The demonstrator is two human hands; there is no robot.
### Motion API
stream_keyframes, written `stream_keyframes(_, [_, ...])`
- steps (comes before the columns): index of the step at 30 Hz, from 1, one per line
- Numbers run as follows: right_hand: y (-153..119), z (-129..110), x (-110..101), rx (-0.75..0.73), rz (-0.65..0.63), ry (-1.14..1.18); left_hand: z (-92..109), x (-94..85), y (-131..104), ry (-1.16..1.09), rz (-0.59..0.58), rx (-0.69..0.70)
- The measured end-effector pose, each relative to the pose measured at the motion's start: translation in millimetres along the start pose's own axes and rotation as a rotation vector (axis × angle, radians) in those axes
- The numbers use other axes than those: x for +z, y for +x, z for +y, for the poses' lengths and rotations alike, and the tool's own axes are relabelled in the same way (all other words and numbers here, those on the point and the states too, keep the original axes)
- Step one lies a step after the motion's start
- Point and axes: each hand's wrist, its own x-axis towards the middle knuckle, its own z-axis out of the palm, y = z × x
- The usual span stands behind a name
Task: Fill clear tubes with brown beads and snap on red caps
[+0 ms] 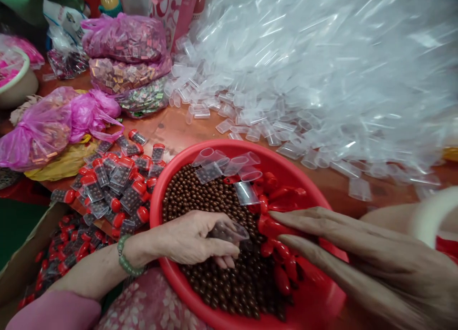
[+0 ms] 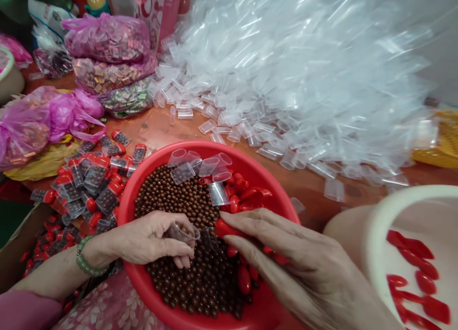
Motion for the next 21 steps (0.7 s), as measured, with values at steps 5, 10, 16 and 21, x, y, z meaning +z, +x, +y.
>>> stream_keyframes(5, [-7, -3, 12, 0.015, 0.058, 0.025, 0, 0.4, 0, -0.012, -0.025, 0.015])
stream_keyframes(10, [-10, -21, 41, 0.027, 0.126, 0.145, 0, -0.3, -1, -0.049, -0.027, 0.082])
stream_keyframes(16, [-12, -30, 67, 0.043, 0.168, 0.157, -1, -0.6, -2, -0.057, -0.042, 0.167])
stream_keyframes(21, [-14, -25, 71, -0.048, 0.212, 0.039, -1, -2.0, -3, -0.083, -0.028, 0.150])
